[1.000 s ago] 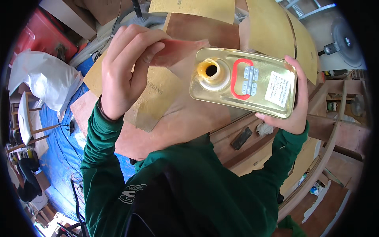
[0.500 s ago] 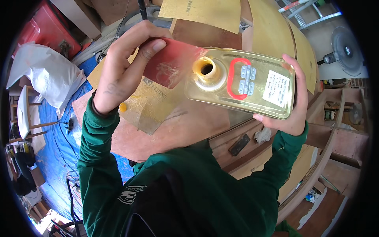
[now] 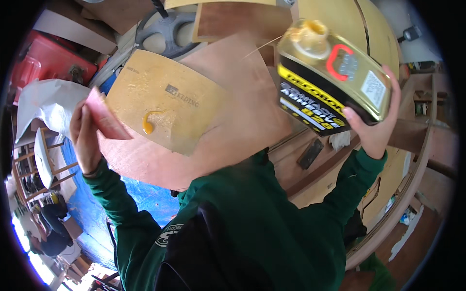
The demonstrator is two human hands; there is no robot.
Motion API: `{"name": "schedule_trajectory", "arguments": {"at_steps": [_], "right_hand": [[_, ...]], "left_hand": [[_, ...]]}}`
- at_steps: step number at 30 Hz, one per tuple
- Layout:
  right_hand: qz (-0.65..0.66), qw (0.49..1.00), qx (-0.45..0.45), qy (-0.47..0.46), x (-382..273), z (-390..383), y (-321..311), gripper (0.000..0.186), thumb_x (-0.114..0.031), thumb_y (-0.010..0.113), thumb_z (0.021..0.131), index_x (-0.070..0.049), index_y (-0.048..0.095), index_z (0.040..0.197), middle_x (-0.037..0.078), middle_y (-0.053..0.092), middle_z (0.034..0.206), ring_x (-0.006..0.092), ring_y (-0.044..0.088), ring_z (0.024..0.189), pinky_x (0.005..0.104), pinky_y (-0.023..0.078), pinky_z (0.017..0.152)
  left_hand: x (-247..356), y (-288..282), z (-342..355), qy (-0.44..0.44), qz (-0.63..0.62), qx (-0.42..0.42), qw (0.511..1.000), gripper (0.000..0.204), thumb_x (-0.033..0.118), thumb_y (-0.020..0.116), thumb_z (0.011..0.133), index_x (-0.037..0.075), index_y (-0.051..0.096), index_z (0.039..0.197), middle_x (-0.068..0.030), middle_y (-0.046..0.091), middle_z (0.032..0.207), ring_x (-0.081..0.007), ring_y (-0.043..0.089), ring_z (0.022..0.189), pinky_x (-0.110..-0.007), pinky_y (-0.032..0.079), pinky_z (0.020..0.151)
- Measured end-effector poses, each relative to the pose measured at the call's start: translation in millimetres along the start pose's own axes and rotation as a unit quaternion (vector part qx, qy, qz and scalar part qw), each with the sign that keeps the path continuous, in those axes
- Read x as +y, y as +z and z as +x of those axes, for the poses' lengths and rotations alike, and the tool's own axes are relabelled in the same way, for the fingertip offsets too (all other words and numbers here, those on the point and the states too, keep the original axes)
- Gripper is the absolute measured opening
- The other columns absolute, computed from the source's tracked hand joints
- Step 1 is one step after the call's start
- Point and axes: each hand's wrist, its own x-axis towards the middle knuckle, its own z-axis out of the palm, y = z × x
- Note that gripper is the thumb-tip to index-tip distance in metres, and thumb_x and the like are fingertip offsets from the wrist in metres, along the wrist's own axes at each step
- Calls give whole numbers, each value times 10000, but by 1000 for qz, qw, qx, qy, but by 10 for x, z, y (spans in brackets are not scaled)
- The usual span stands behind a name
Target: The person applies a yellow liquid finish to a rectangular piece of wood using a red sanding block. They spread the liquid across the surface, then pour more from a metal can onto the block to continue the application. The person moves around the workshop, briefly handling other wood pieces before returning to the task.
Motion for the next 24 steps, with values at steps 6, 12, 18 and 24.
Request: {"name": "schedule_trajectory", "arguments": {"at_steps": [6, 12, 18, 24], "right_hand": [[-44, 995, 65, 64, 327, -481, -198, 892, 5, 798, 631, -44, 344, 1397, 121, 459, 1296, 210, 474, 1188, 334, 387, 1028], [-37, 999, -17, 25, 230, -400, -264, 976, -84, 828, 583, -17, 312, 1408, 120, 443, 1299, 214, 469, 1197, 334, 385, 1028], [35, 999, -20, -12, 173, -240, -170, 1019, -157, 843, 574, -4, 286, 1414, 120, 448, 1287, 213, 483, 1186, 343, 401, 1018], [1, 1000, -17, 7, 148, -192, -77, 954, -91, 832, 607, -32, 308, 1402, 120, 448, 1278, 206, 481, 1174, 343, 410, 1004]], "left_hand": [[-121, -13, -80, 74, 196, 38, 977, 217, 122, 523, 979, -40, 605, 1098, -48, 635, 1039, -111, 546, 976, -245, 414, 895], [333, 1541, 417, 398, 192, -70, 895, 189, 4, 620, 814, 36, 661, 995, -104, 627, 891, -236, 580, 832, -298, 442, 752], [641, 2105, 366, 548, 267, -59, 791, 312, 18, 629, 688, 127, 678, 976, 25, 625, 864, -187, 551, 783, -309, 344, 648], [658, 1848, 467, 583, 315, -26, 749, 237, 125, 648, 692, 156, 666, 926, 13, 592, 844, -186, 544, 780, -341, 367, 658]]}}
